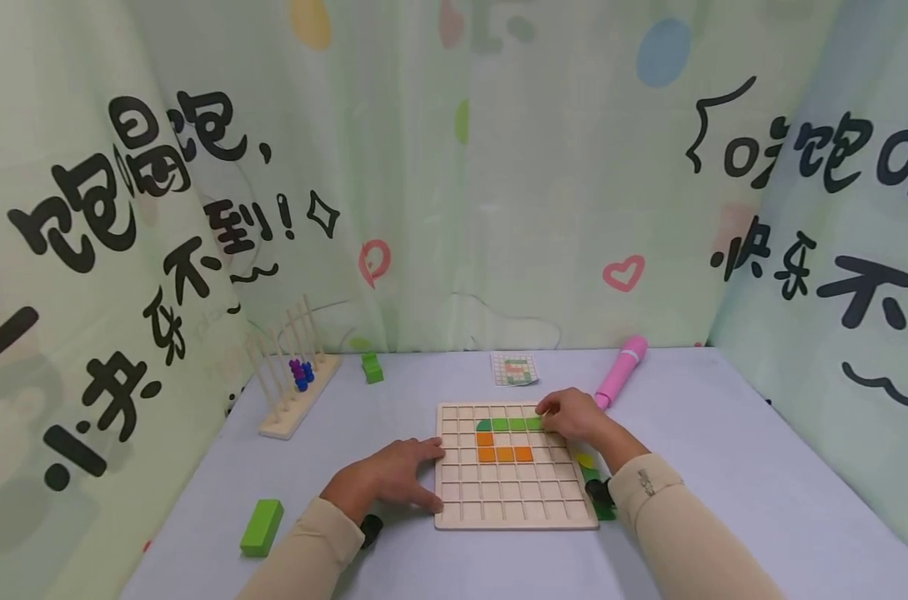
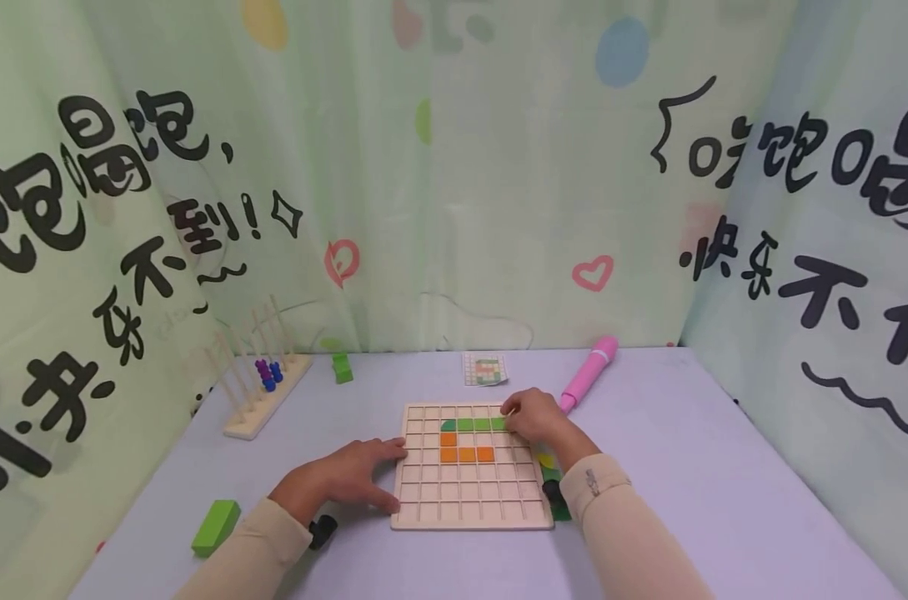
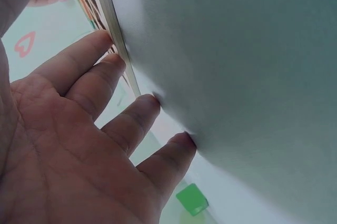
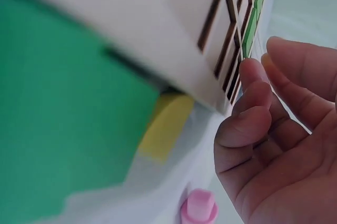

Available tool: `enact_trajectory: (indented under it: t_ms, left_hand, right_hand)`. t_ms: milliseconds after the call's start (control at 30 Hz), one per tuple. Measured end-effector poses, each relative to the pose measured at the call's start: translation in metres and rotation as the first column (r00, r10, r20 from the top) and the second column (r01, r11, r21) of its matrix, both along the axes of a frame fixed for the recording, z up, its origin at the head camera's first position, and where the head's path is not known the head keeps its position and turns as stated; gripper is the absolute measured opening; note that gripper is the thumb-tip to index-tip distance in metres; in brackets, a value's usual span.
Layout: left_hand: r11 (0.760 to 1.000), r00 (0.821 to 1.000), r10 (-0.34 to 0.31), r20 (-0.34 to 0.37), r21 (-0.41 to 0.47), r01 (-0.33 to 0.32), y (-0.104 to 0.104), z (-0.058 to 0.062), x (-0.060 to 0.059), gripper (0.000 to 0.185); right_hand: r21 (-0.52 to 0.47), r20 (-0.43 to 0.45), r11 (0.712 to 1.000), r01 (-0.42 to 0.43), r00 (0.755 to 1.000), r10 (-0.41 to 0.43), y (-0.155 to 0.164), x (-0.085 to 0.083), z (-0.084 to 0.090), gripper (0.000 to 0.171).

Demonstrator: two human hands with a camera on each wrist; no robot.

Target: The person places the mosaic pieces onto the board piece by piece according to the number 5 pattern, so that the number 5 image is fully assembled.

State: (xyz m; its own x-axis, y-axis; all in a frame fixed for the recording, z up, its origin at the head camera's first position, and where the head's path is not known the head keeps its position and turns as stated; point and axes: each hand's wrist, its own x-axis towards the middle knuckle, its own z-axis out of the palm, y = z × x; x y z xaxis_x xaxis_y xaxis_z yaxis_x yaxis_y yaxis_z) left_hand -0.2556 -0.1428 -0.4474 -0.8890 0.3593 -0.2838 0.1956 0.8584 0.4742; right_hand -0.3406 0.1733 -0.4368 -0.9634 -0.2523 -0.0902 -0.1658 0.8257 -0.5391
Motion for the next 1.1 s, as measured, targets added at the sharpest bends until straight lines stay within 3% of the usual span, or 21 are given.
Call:
enact_trajectory:
  t_ms: [367,700,1100]
  left_hand:
    - [1.0,1.0,-0.019,-0.02,-0.002,0.019,-0.003,0.001,0.0,0.082]
    - [1.0,1.0,-0.008,-0.019,0.005,0.008,-0.004,0.002,0.002,0.081]
    - [1.0,0.999,-0.026,-0.024,0.016,0.026,0.001,0.0,0.002,0.081]
  right_hand:
    - [-0.049,0.047,0.999,-0.004,0.999,0.007,0.021,0.028,0.01,0.021]
    - [0.038,0.061,0.999,0.0,0.998,-0.002,0.044,0.04,-0.002,0.019]
    - [0.084,-0.003,0.996,-0.003,1.0,0.004,0.045,0.053,-0.007,0.012]
